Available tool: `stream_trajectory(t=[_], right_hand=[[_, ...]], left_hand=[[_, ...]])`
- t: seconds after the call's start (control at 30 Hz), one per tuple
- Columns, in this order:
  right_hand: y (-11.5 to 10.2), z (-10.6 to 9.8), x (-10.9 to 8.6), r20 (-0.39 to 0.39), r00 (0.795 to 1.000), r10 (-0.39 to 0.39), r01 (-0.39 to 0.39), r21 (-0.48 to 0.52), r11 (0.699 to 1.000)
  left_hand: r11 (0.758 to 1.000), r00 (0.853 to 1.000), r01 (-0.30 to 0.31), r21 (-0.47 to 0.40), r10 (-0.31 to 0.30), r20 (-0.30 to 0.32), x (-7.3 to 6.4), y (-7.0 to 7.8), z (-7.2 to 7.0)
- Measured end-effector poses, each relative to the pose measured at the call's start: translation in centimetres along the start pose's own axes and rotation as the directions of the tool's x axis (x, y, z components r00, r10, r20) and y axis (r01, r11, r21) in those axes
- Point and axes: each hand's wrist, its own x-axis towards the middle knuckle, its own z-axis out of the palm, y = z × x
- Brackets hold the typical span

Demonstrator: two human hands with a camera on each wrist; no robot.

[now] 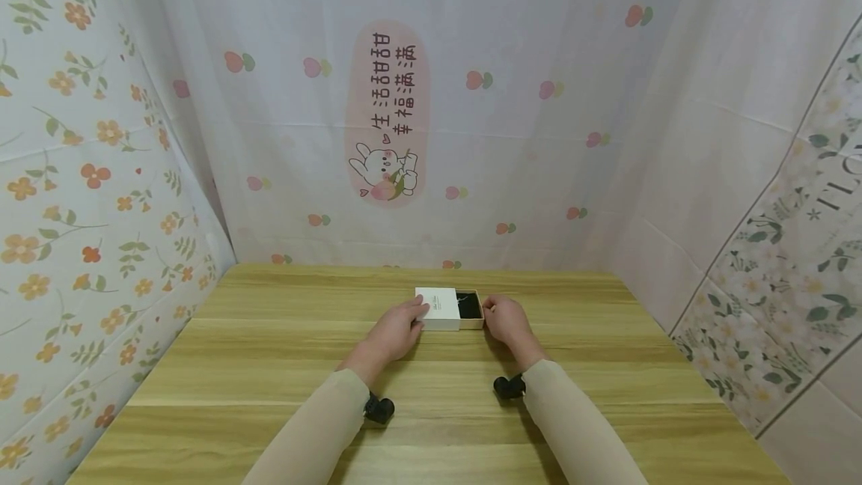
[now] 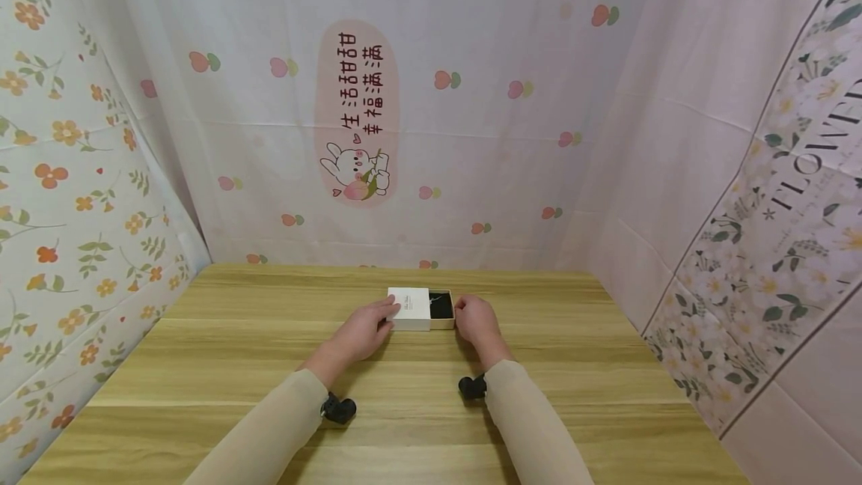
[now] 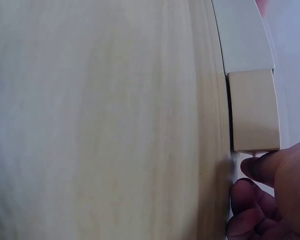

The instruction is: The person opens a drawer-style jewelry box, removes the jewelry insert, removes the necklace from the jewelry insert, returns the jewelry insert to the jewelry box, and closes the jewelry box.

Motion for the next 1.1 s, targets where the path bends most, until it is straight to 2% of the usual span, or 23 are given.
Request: stream_trajectory(t=[0.47, 0.7, 0.8, 1.1], right_hand=[[0.13, -0.26, -0.05, -0.004, 1.0, 0.001, -0.001, -0.006, 1.0], [0.49, -0.36, 0.05, -0.003, 1.0, 0.003, -0.003, -0.008, 1.0], [0.62, -0.44, 0.05, 0.009, 1.0, 0.018, -0.018, -0.001, 1.0], [0.79, -0.72, -0.05, 0.001, 1.0, 0.002, -0.002, -0.009, 1.0]], left_hand=[[1.0, 1.0, -0.005, 0.014, 0.005, -0.003, -0.03, -0.02, -0.05], [1.0, 1.0, 0.016, 0.003, -0.016, 0.013, -0.02, -0.04, -0.05], [1.0, 1.0, 0.011, 0.006, -0.011, 0.009, 0.02, -0.06, -0.04], [1.0, 1.0, -0.008, -0.001, 0.008, -0.004, -0.03, -0.09, -0.01]])
